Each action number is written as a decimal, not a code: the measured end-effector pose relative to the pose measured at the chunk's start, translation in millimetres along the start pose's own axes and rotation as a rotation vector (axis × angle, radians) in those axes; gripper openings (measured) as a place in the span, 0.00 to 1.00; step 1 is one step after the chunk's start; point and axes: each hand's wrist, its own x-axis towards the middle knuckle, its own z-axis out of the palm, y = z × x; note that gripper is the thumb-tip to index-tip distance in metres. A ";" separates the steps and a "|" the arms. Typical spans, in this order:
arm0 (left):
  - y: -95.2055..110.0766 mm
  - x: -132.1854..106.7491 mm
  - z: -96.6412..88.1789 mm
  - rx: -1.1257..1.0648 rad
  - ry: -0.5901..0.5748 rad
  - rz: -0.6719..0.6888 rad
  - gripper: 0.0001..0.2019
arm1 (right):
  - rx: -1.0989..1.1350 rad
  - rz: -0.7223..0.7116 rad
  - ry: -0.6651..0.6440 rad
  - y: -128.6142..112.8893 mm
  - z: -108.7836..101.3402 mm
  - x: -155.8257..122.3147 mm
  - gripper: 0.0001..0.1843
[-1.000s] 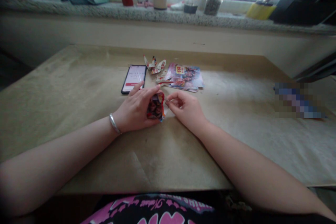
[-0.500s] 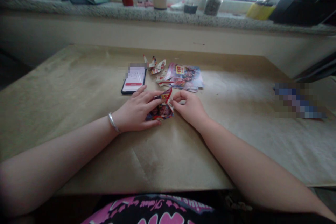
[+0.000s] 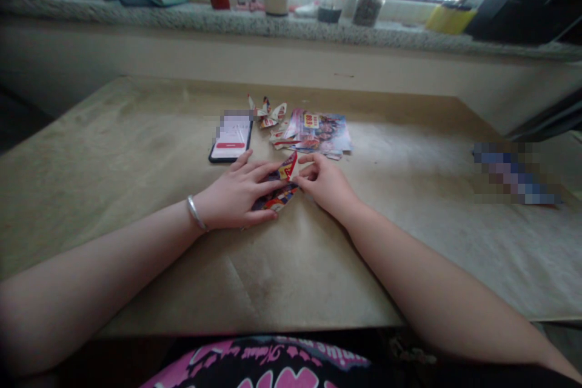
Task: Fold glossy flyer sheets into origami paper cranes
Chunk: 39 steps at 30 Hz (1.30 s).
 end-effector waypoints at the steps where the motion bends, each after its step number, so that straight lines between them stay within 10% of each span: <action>1: 0.3 -0.1 -0.2 -0.001 0.002 0.004 0.29 | -0.009 -0.003 -0.014 -0.4 -0.1 0.0 0.14; 24: 12.0 -2.0 -12.4 0.085 0.082 -0.104 0.19 | 0.053 0.003 0.112 3.7 -7.4 -0.5 0.12; 39: 13.7 1.0 0.9 -0.029 0.249 -0.121 0.52 | 0.123 -0.021 0.111 -18.3 4.2 -11.2 0.19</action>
